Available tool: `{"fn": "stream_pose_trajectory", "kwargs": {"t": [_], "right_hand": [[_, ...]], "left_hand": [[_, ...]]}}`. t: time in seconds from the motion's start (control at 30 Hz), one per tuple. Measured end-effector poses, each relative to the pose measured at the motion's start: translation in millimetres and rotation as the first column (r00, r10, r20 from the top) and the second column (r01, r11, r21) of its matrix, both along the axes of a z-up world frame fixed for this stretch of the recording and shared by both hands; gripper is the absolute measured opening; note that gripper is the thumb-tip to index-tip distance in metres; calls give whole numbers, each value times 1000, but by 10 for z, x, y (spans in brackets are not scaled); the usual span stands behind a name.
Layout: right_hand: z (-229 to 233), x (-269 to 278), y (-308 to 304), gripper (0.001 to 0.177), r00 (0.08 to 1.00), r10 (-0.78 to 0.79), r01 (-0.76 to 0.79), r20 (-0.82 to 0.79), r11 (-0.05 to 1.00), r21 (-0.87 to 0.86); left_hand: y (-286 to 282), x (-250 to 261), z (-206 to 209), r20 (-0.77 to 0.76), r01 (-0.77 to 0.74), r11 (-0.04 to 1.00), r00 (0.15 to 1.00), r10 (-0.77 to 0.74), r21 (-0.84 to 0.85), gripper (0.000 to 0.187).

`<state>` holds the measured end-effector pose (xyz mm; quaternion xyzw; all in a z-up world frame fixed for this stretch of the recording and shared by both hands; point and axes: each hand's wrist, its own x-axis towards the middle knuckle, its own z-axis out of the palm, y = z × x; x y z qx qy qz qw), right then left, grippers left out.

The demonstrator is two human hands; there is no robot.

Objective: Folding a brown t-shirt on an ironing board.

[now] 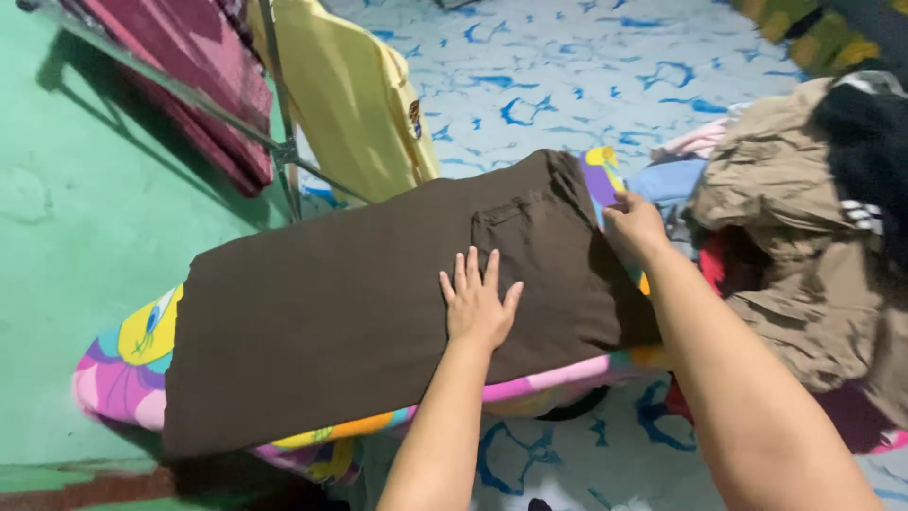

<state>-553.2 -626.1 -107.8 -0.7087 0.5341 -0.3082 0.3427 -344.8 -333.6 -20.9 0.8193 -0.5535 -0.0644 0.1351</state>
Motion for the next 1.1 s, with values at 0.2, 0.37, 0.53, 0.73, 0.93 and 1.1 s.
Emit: {"fn": "stream_pose_trajectory", "kwargs": {"t": [0.2, 0.37, 0.53, 0.73, 0.93, 1.1], "right_hand": [[541, 532, 352, 47, 951, -56, 70, -304, 997, 35], [-156, 578, -138, 27, 998, 48, -51, -44, 997, -62], [64, 486, -78, 22, 988, 57, -24, 146, 975, -222], [862, 716, 1240, 42, 982, 57, -158, -179, 767, -622], [516, 501, 1518, 64, 805, 256, -517, -535, 745, -422], [49, 335, 742, 58, 942, 70, -215, -330, 878, -427]], "left_hand": [[-15, 26, -68, 36, 8, 999, 999, -7, -33, 79], [-10, 32, -43, 33, 7, 999, 999, -6, -40, 80], [-35, 43, -110, 73, 28, 997, 997, -23, -66, 81], [-14, 12, 20, 10, 2, 1000, 1000, -1, -22, 82], [-87, 105, -232, -12, -8, 998, 1000, 7, -66, 76], [-324, 233, -69, -122, -259, 960, 962, 246, -109, 64]]}}
